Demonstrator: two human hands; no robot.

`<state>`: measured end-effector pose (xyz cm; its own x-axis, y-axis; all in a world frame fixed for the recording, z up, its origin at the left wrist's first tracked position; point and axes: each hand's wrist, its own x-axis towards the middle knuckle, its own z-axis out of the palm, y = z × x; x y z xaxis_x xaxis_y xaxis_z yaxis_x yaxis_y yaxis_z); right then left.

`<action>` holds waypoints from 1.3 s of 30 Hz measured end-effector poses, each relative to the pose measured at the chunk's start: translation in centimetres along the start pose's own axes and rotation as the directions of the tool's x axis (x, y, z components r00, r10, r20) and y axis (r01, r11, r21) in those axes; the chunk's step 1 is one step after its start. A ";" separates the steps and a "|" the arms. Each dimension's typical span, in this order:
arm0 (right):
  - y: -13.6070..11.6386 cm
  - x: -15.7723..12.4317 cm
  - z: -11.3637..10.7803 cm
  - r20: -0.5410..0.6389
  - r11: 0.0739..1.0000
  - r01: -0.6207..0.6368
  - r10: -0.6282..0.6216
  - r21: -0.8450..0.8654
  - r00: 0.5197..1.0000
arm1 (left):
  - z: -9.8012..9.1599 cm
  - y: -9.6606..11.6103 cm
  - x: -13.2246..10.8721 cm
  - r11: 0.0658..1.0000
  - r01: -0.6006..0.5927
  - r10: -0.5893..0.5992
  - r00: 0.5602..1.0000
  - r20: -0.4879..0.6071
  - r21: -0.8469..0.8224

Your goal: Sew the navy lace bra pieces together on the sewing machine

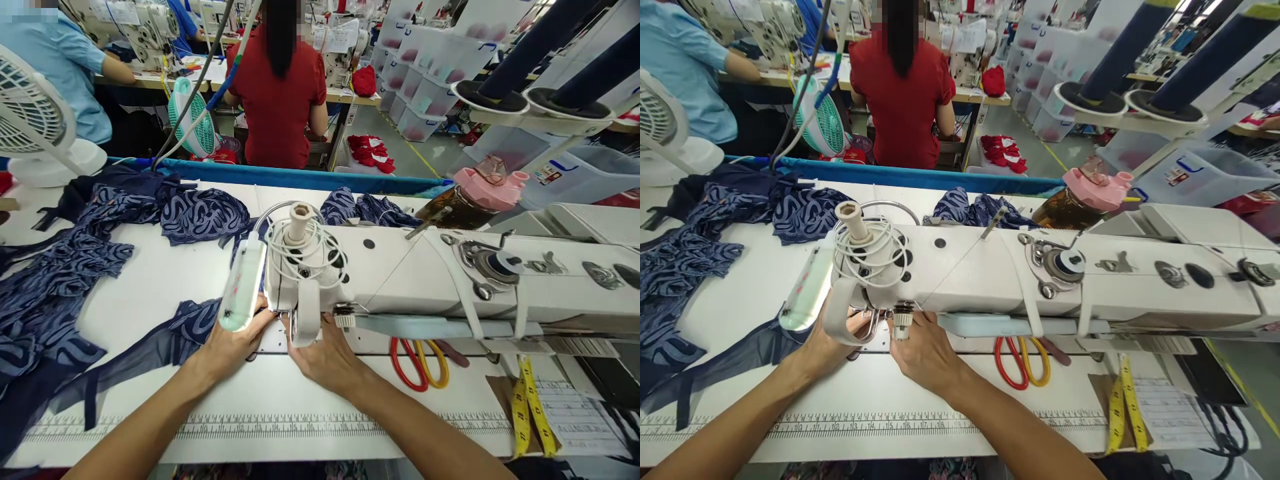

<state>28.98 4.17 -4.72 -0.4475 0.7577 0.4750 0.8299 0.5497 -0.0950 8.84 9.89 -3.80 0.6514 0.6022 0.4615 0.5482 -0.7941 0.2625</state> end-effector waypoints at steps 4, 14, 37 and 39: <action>0.1 0.0 0.1 -0.036 1.000 0.023 -0.022 0.007 0.999 | 0.2 -0.4 0.3 0.993 0.116 -0.115 0.992 0.045 -0.035; 0.6 -0.4 0.9 -0.017 0.998 0.050 -0.049 0.048 0.999 | 0.3 -0.5 0.5 0.976 0.204 -0.203 0.979 0.025 -0.073; 0.6 -0.7 0.5 0.081 0.998 0.043 -0.047 0.053 0.996 | 0.6 -1.3 0.7 0.968 0.187 -0.177 0.981 0.073 -0.167; 0.7 -0.7 0.5 0.080 0.997 0.037 -0.041 0.061 0.996 | 0.6 -1.3 0.7 0.970 0.182 -0.171 0.982 0.077 -0.159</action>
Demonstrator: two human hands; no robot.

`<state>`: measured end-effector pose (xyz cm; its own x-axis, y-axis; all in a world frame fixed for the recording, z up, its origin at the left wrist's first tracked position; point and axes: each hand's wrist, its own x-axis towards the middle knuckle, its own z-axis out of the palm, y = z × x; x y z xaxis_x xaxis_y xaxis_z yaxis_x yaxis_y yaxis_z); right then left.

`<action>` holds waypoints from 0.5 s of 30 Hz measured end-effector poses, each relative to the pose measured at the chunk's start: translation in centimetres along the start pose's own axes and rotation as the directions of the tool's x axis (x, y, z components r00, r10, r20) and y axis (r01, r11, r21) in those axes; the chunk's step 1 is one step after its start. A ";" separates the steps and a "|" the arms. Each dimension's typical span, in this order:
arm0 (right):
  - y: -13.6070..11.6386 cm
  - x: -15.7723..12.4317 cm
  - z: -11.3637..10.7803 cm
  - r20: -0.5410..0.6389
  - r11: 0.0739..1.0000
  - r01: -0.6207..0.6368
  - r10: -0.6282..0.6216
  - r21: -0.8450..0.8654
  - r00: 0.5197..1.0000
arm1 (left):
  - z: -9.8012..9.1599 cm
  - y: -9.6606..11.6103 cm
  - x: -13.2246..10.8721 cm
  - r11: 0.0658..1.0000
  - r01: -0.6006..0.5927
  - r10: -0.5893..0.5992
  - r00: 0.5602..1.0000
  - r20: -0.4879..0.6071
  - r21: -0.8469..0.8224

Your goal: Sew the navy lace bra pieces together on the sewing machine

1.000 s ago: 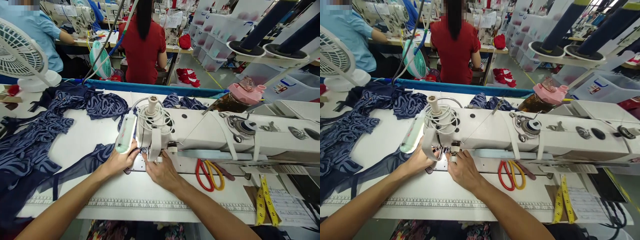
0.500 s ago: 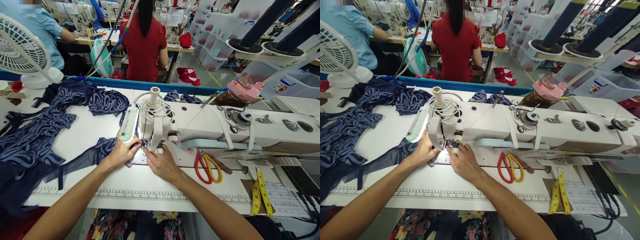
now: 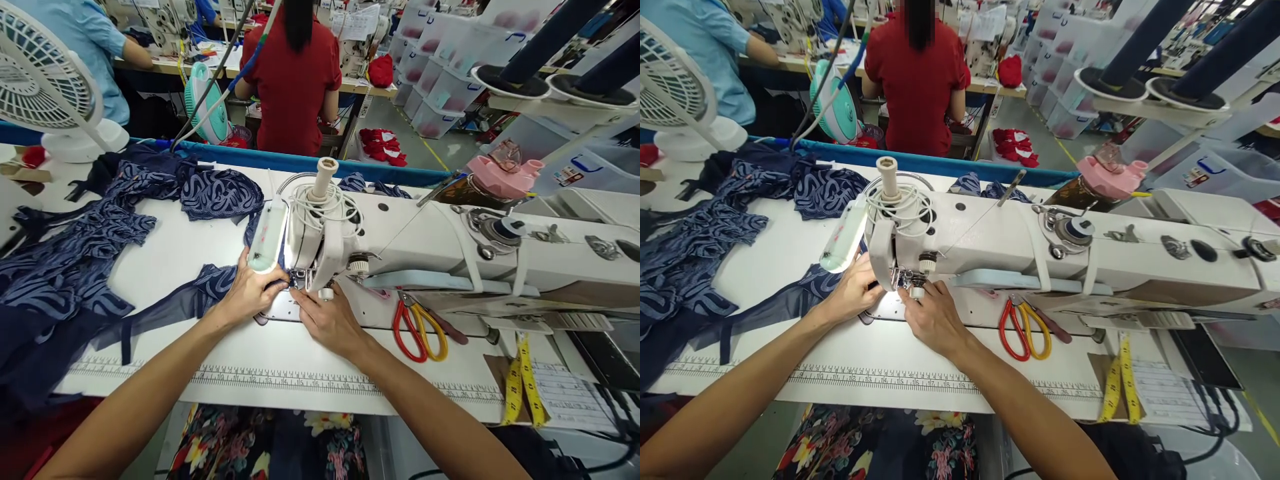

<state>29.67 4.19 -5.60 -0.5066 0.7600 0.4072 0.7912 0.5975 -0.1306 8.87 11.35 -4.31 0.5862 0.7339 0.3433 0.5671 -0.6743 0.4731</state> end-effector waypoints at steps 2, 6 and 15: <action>0.0 0.0 0.0 -0.004 1.000 -0.005 0.005 0.011 1.000 | -0.1 0.1 0.0 1.000 0.004 -0.004 1.000 0.008 0.007; 0.0 0.1 -0.1 -0.002 1.000 -0.010 0.010 0.027 1.000 | -0.3 0.3 0.1 1.000 0.022 -0.022 0.999 0.028 0.006; -0.1 -0.1 -0.3 -0.009 0.999 -0.026 0.026 0.040 1.000 | -0.6 0.7 -0.2 0.911 -0.260 0.269 0.963 0.017 0.319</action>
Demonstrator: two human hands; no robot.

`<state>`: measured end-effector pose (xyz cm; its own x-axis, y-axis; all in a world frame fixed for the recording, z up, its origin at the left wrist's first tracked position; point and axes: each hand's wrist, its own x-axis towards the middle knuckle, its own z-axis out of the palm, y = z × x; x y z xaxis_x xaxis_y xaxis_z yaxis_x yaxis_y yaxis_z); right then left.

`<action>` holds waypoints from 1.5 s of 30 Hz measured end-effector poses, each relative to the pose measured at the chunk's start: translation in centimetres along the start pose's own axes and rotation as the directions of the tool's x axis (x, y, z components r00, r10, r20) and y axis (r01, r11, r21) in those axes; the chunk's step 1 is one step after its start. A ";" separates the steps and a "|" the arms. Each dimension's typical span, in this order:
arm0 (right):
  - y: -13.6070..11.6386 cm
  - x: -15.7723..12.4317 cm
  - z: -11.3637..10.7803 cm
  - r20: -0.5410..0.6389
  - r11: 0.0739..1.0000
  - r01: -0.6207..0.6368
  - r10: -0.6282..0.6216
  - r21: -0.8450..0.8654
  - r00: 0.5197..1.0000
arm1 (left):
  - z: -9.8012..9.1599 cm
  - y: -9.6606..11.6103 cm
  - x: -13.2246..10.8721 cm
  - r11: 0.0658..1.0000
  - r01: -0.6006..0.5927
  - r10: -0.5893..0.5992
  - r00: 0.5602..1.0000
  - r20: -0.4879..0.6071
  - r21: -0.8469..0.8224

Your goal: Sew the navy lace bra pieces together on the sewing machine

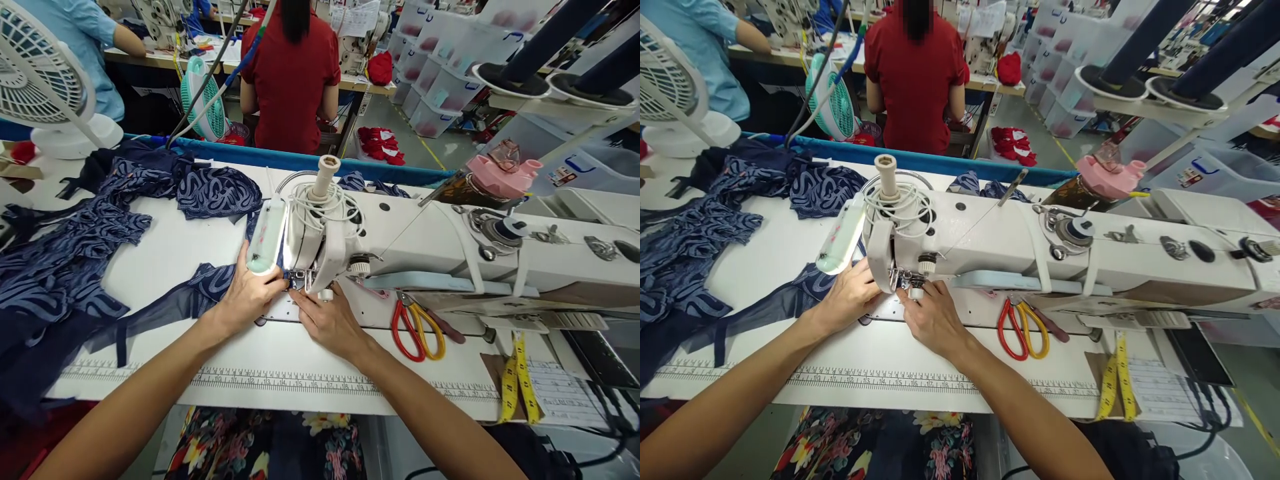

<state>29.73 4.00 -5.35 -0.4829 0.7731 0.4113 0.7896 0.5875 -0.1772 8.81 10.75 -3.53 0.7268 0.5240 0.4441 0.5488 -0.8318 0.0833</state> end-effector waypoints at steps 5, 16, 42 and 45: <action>0.2 0.4 -0.1 -0.145 0.995 -0.058 0.070 0.085 0.987 | -0.1 0.9 0.2 0.986 -0.114 0.116 0.993 -0.010 0.121; 0.1 0.3 0.1 -0.050 0.994 -0.065 0.061 -0.090 0.997 | -1.0 -0.2 -0.4 0.994 -0.061 0.066 0.996 0.057 -0.092; -0.2 0.3 -0.1 0.037 0.999 0.007 -0.006 -0.044 0.999 | 0.3 -0.2 0.4 0.911 0.290 -0.269 0.957 0.109 -0.294; -0.2 0.0 0.2 -0.012 0.999 0.013 -0.014 -0.052 1.000 | 0.4 -0.4 0.3 0.903 0.292 -0.268 0.956 0.118 -0.316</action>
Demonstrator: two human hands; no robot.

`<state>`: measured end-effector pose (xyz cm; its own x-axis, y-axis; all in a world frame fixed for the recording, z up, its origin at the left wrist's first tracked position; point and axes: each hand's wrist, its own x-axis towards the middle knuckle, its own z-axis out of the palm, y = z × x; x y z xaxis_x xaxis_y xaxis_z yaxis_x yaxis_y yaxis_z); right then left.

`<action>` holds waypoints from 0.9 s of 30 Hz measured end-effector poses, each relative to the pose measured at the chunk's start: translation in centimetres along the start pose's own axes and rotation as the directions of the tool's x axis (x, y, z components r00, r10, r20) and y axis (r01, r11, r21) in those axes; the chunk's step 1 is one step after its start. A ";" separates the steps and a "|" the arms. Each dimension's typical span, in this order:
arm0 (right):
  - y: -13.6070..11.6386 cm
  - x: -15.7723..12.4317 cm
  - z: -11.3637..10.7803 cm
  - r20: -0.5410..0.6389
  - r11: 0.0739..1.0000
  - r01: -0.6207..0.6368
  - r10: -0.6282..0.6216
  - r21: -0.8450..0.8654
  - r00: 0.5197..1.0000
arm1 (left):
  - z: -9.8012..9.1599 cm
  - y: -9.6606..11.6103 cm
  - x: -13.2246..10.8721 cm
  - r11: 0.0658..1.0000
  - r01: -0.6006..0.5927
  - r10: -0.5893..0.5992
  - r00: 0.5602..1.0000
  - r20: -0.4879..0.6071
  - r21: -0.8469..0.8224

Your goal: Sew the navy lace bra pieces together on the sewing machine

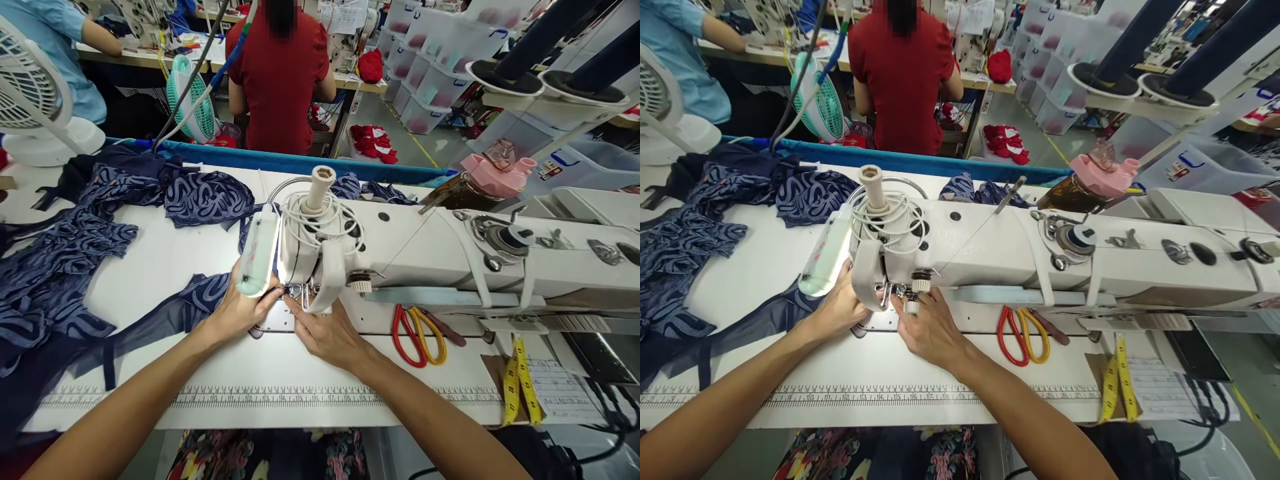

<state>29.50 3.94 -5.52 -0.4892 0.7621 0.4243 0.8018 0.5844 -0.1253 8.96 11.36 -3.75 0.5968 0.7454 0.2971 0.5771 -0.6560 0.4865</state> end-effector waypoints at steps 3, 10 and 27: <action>0.0 -0.1 0.1 -0.016 1.000 0.008 -0.008 0.014 1.000 | 0.1 -0.2 0.0 1.000 -0.010 0.010 1.000 -0.002 -0.009; 0.0 0.1 0.1 -0.039 1.000 0.019 -0.018 0.021 0.999 | 0.2 -0.1 -0.1 0.999 -0.048 0.047 0.998 -0.044 -0.009; 0.2 -0.1 0.1 0.012 0.999 0.007 -0.008 0.044 1.000 | 0.9 0.4 0.2 0.997 0.057 -0.051 0.992 -0.114 0.049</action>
<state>29.66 3.95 -5.70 -0.4994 0.7608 0.4145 0.7823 0.6016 -0.1617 9.80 11.10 -4.21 0.4991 0.7864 0.3640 0.6366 -0.6177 0.4618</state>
